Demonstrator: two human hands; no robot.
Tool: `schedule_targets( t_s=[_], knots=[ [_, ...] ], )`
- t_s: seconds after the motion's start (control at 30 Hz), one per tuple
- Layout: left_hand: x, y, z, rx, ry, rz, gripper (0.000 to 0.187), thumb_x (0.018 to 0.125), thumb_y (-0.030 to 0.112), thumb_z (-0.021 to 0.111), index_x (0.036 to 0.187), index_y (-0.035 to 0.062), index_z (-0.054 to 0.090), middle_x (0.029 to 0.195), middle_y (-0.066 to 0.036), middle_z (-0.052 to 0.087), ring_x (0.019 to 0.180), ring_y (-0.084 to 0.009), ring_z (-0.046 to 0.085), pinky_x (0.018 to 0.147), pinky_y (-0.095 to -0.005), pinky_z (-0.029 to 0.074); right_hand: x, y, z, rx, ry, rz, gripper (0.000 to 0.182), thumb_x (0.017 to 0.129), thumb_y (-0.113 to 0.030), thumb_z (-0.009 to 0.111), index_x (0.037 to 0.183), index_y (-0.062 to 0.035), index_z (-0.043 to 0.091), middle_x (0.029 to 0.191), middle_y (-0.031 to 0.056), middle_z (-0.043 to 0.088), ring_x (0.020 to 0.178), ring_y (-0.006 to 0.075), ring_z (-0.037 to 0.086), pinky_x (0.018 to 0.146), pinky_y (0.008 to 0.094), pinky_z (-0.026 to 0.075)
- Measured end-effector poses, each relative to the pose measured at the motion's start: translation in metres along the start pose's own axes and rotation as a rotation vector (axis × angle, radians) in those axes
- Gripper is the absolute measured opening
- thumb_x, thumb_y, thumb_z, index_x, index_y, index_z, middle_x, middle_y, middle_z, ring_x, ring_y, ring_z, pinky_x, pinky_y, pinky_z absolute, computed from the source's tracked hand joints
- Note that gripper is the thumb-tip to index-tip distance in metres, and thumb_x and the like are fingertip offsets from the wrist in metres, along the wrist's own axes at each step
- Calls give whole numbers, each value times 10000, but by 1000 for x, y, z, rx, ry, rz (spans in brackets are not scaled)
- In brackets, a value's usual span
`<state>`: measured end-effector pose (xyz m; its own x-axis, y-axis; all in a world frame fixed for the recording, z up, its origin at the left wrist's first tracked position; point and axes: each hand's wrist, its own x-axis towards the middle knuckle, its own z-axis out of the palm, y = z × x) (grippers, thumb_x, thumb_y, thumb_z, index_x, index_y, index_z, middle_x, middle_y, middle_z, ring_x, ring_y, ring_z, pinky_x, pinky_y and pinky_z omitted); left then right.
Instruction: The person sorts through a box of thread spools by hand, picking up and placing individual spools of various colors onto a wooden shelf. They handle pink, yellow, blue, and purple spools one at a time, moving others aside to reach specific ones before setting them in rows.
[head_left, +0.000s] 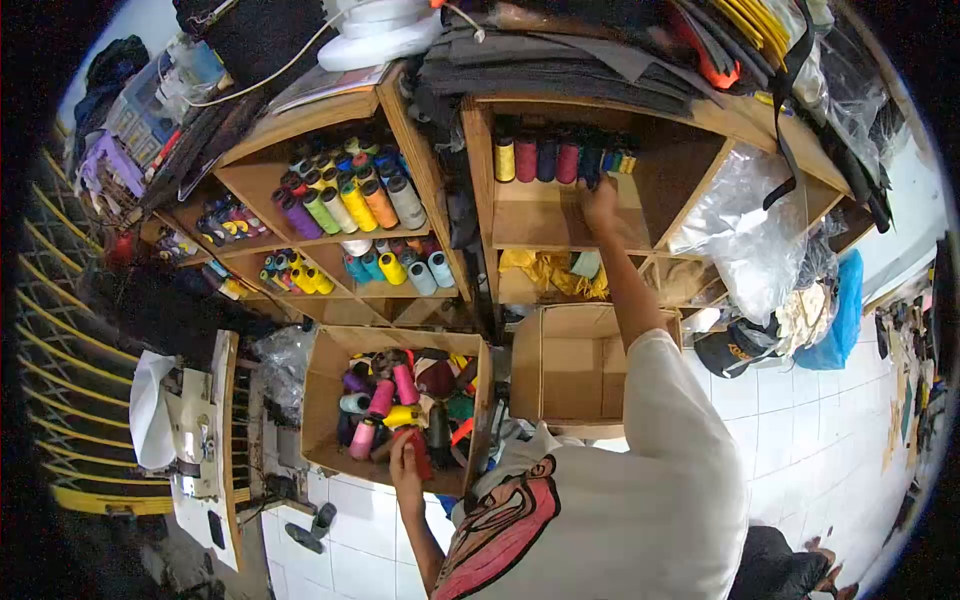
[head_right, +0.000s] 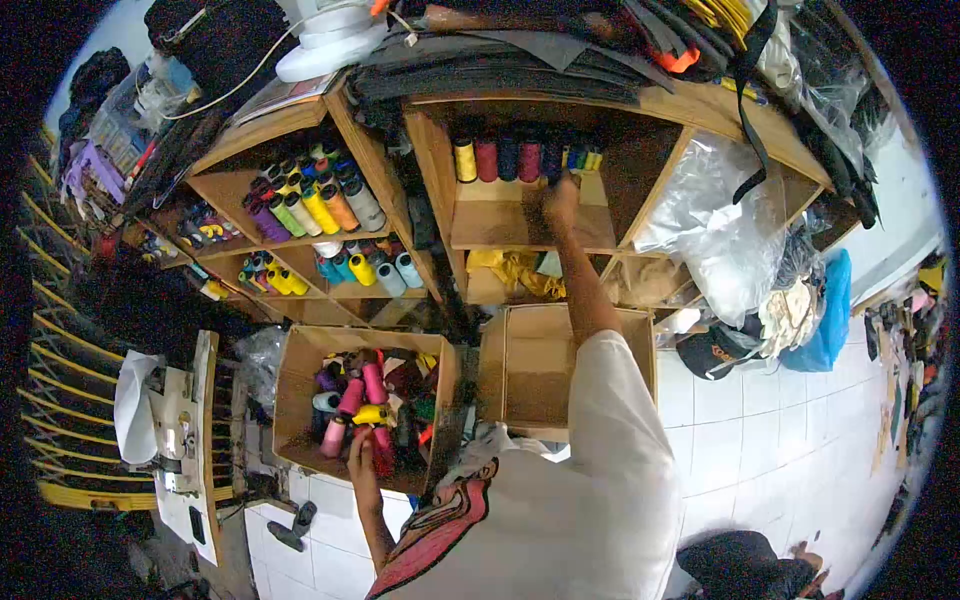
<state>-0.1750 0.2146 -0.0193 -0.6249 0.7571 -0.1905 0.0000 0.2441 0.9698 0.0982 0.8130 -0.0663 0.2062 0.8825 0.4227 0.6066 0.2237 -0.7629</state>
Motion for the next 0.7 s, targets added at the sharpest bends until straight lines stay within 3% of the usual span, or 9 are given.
schedule_targets(
  t_s=[0.07, 0.17, 0.2, 0.3, 0.33, 0.43, 0.57, 0.6, 0.7],
  knots=[
    [3, -23, -3, 111, 22, 113, 362, 997, 328, 494, 1230, 65, 583, 1170, -74, 580, 982, -164, 554, 806, -285, 474, -3, -10, -6, -61, -61, -21, 367, 861, -210, 655, 1108, 41, 550, 911, 189, 638, 794, 347, 620, 731, 415, 483],
    [-9, 3, 7, 11, 0, -29, 387, 996, 354, 491, 1232, 61, 582, 1168, -77, 581, 977, -166, 556, 812, -291, 472, -12, -33, -21, 62, -56, -98, 429, 865, -229, 658, 1173, 41, 531, 888, 188, 637, 831, 368, 618, 764, 426, 487],
    [-2, -17, 2, 93, -15, 92, 410, 992, 386, 491, 1232, 66, 582, 1166, -74, 577, 925, -156, 558, 785, -291, 475, -5, -30, -12, -121, 42, -111, 472, 860, -236, 660, 1214, 45, 522, 956, 201, 625, 920, 375, 607, 811, 432, 482],
    [-6, -11, 3, 57, -63, 48, 402, 995, 377, 490, 1235, 67, 578, 1162, -67, 577, 937, -160, 555, 794, -289, 471, -15, -49, -32, -84, -39, -60, 495, 843, -236, 675, 1222, 44, 522, 1058, 222, 591, 982, 383, 589, 837, 432, 471],
    [-9, -4, 5, 4, -71, -32, 389, 997, 362, 491, 1236, 68, 578, 1148, -57, 577, 927, -149, 551, 787, -285, 468, -5, -21, -6, -106, 72, -46, 533, 833, -244, 686, 1248, 41, 510, 1135, 238, 554, 1036, 388, 569, 854, 425, 465],
    [-8, -19, 4, 44, -42, 49, 381, 997, 352, 494, 1233, 65, 580, 1135, -50, 576, 908, -130, 544, 790, -277, 458, -13, -36, -20, -60, 57, -109, 502, 815, -228, 698, 1207, 35, 529, 1072, 224, 558, 980, 377, 574, 841, 427, 469],
    [-11, -14, 4, 26, -63, 25, 363, 1000, 330, 494, 1230, 64, 582, 1139, -45, 568, 881, -111, 542, 806, -264, 447, -16, -36, -16, -148, 238, -122, 306, 796, -156, 681, 1013, 14, 547, 868, 141, 543, 779, 287, 564, 731, 380, 469],
    [-10, -16, 4, 43, -62, 48, 361, 1001, 327, 494, 1229, 62, 583, 1142, -45, 569, 895, -115, 542, 817, -265, 443, -13, -26, -8, -81, 229, -112, 269, 793, -140, 674, 971, 6, 536, 824, 120, 526, 737, 263, 548, 701, 364, 462],
    [-10, -8, 6, 35, -62, 39, 357, 1001, 323, 496, 1223, 59, 588, 1152, -49, 572, 955, -129, 537, 857, -271, 429, -1, -10, 2, 995, 13, 176, 179, 783, -91, 654, 847, -19, 503, 693, 55, 476, 611, 194, 501, 608, 313, 439]
  ],
)
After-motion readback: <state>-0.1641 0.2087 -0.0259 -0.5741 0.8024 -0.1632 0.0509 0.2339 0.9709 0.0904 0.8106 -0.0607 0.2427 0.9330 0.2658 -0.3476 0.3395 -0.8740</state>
